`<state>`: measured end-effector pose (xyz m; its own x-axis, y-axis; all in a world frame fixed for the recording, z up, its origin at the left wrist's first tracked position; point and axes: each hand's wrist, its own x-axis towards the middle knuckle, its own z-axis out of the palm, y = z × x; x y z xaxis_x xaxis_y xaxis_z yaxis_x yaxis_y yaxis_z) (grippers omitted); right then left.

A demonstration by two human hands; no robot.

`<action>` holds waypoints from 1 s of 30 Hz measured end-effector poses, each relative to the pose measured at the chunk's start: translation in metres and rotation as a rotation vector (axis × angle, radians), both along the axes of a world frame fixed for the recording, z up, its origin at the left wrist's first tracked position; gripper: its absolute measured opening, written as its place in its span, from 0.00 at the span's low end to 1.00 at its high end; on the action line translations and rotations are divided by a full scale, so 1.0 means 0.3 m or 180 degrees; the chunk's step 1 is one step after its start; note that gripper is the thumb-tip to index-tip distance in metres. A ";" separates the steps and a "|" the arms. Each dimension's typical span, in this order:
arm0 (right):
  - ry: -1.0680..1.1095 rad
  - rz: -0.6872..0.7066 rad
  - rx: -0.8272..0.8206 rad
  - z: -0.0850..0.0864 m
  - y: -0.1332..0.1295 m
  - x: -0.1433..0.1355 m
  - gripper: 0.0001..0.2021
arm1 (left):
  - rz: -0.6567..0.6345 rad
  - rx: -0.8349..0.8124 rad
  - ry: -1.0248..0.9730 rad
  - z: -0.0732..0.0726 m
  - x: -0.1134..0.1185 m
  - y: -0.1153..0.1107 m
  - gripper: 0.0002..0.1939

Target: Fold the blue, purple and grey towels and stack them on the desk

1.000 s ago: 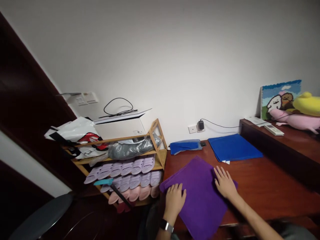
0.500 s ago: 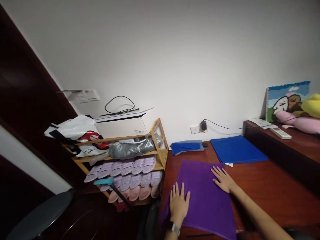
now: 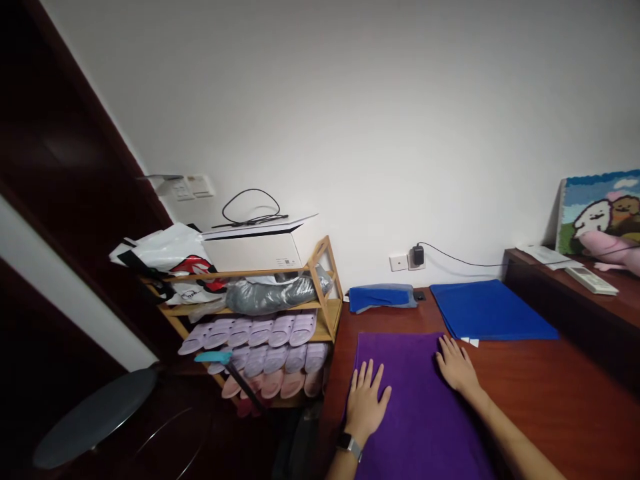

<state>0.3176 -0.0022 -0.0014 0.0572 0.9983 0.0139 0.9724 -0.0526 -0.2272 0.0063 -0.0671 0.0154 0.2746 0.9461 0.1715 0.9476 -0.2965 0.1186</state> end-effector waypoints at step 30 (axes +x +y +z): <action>-0.0140 -0.0109 -0.0250 0.057 0.054 -0.048 0.36 | 0.0473 -0.0054 0.0027 0.014 -0.035 0.353 0.31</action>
